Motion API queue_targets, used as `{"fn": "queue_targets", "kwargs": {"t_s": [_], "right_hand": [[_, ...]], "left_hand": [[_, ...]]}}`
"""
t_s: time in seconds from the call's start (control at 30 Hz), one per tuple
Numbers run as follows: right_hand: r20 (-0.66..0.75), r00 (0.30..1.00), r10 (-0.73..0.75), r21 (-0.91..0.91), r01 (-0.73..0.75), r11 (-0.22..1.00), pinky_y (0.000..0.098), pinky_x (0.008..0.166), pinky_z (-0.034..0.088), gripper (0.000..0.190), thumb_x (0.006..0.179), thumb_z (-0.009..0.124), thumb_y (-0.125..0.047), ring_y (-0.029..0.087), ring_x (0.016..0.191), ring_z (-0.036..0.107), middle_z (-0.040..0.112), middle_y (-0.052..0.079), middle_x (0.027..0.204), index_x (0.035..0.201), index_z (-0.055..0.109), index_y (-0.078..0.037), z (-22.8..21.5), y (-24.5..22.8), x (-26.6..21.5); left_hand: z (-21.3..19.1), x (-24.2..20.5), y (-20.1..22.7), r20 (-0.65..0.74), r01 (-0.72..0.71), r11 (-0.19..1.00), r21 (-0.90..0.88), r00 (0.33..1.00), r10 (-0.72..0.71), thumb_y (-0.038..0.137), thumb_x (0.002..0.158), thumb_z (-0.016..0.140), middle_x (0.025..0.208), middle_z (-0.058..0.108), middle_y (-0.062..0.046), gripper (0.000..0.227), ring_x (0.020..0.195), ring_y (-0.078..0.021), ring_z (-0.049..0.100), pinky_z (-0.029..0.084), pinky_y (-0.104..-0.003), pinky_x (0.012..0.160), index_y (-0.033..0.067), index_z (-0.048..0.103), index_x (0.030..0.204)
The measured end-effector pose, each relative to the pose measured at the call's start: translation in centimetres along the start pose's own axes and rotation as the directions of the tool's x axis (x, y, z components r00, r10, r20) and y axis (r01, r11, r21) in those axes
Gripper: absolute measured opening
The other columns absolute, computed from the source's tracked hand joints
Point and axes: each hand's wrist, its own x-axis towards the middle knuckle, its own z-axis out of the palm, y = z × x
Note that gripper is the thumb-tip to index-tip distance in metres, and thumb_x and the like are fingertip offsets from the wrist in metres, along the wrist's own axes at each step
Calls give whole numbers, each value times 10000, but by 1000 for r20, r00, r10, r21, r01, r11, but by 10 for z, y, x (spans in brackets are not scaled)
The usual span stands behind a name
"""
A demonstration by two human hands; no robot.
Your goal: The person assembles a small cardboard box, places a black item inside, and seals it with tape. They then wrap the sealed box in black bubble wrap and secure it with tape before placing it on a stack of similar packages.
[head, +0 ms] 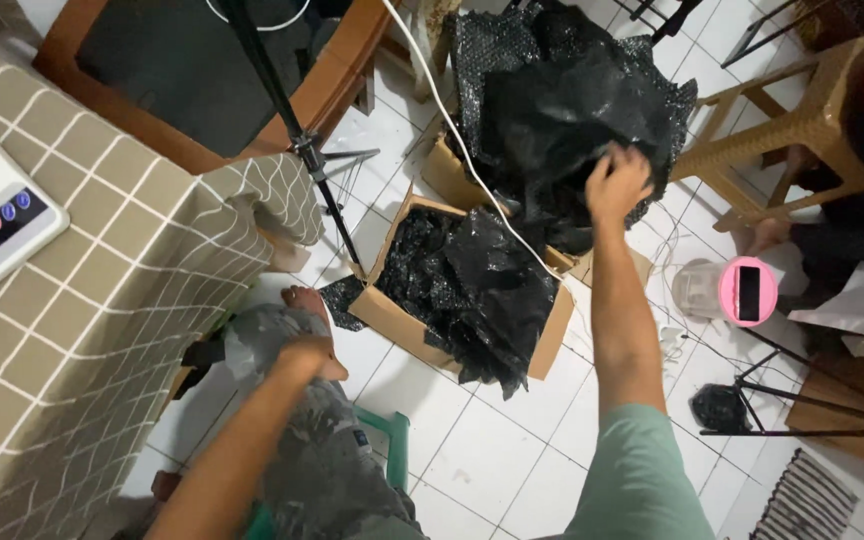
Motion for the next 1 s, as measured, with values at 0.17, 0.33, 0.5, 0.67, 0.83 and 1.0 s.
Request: {"fn": "queue_targets", "kwargs": {"t_s": [0.17, 0.33, 0.5, 0.67, 0.83, 1.0], "right_hand": [[-518, 854, -36, 427, 296, 855, 421, 903, 524, 269, 954, 575, -140, 303, 1014, 741, 807, 90, 1096, 1142, 766, -128, -66, 5, 69], [-512, 814, -273, 469, 532, 705, 369, 721, 522, 195, 926, 583, -70, 197, 819, 665, 730, 68, 873, 985, 764, -24, -132, -5, 95], [-313, 934, -175, 589, 335, 736, 374, 595, 255, 468, 1085, 693, -179, 94, 720, 344, 338, -83, 755, 728, 391, -155, -108, 19, 112], [-200, 978, -49, 774, 189, 605, 357, 634, 196, 527, 1169, 561, -354, 85, 708, 269, 266, -92, 741, 740, 274, -248, -82, 23, 74], [-313, 948, -63, 836, 306, 455, 400, 827, 444, 373, 1133, 559, -234, 191, 819, 521, 633, 137, 821, 862, 660, 1, -22, 15, -21], [-294, 947, -128, 814, 319, 485, 408, 735, 422, 346, 1136, 468, -130, 211, 751, 484, 557, 184, 734, 833, 556, 14, -24, -39, -139]], "left_hand": [[-41, -51, 8, 119, -42, 990, -136, 991, 58, 532, 910, 621, 1605, 417, -143, 837, 1419, -373, 488, 480, -475, 1080, 108, 343, 1576], [-63, -81, 21, -26, -176, 911, -373, 983, 180, 497, 947, 593, 1385, 509, -178, 744, 1294, -384, 540, 477, -445, 976, 205, 348, 1586], [-78, -83, 42, -429, -509, 827, -240, 819, 380, 452, 909, 584, 1310, 680, -174, 538, 1213, -360, 642, 511, -484, 958, 150, 587, 1354], [-131, -168, 94, -424, -508, 749, -425, 843, 331, 317, 1022, 498, 973, 751, -36, 501, 871, -226, 696, 518, -425, 866, 183, 460, 1503], [-151, -151, 143, -614, -687, 500, -528, 715, 334, 380, 995, 581, 1090, 751, -193, 588, 989, -341, 744, 633, -452, 757, 61, 484, 1479], [-183, -139, 197, -565, -598, 107, -794, 792, 231, 597, 908, 658, 1345, 568, -324, 980, 1131, -476, 673, 622, -584, 787, 12, 262, 1588]]}}
